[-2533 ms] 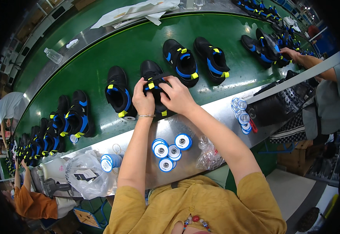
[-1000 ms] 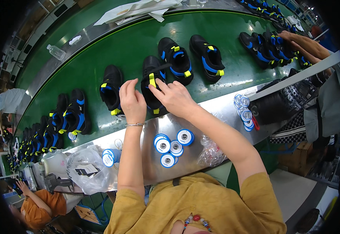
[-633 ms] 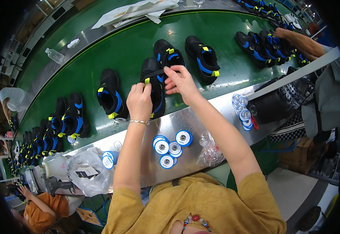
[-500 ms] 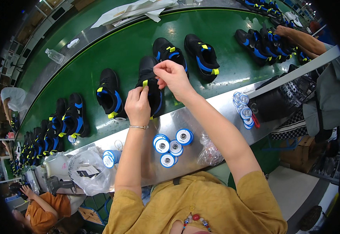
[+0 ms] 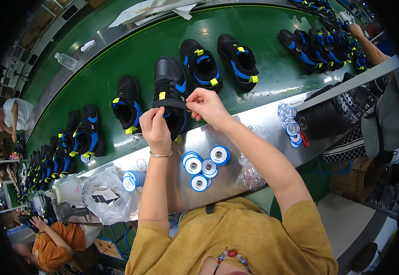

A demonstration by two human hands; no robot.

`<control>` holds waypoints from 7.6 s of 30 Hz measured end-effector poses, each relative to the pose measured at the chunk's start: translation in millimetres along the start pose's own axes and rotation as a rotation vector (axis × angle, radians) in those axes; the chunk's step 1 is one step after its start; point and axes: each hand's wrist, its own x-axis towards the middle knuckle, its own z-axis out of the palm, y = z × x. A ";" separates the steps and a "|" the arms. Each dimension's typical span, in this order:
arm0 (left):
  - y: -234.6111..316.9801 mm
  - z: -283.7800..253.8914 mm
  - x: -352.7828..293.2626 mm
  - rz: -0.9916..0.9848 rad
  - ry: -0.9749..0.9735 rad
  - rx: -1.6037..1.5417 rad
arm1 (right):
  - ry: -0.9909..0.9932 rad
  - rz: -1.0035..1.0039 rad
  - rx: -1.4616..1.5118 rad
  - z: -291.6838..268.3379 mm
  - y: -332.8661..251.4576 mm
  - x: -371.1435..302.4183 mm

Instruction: The person attaches small yellow tags to the tongue of black and blue shoes on a moving conveyor belt. They pick up each shoe, affix the tag, and place it back on the belt. The process is repeated for multiple pairs of shoes.

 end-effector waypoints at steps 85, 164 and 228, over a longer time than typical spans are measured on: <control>244.3 25.4 -77.2 0.118 -0.900 -0.155 | 0.463 0.076 -0.971 -165.9 20.4 -110.7; 185.1 16.4 -4.5 -0.841 -0.714 -0.745 | 0.322 -0.169 -0.456 -101.5 -30.0 -188.6; 74.6 47.8 11.4 -1.470 -0.049 -1.218 | 0.016 -0.526 -1.375 -39.3 -51.8 -29.0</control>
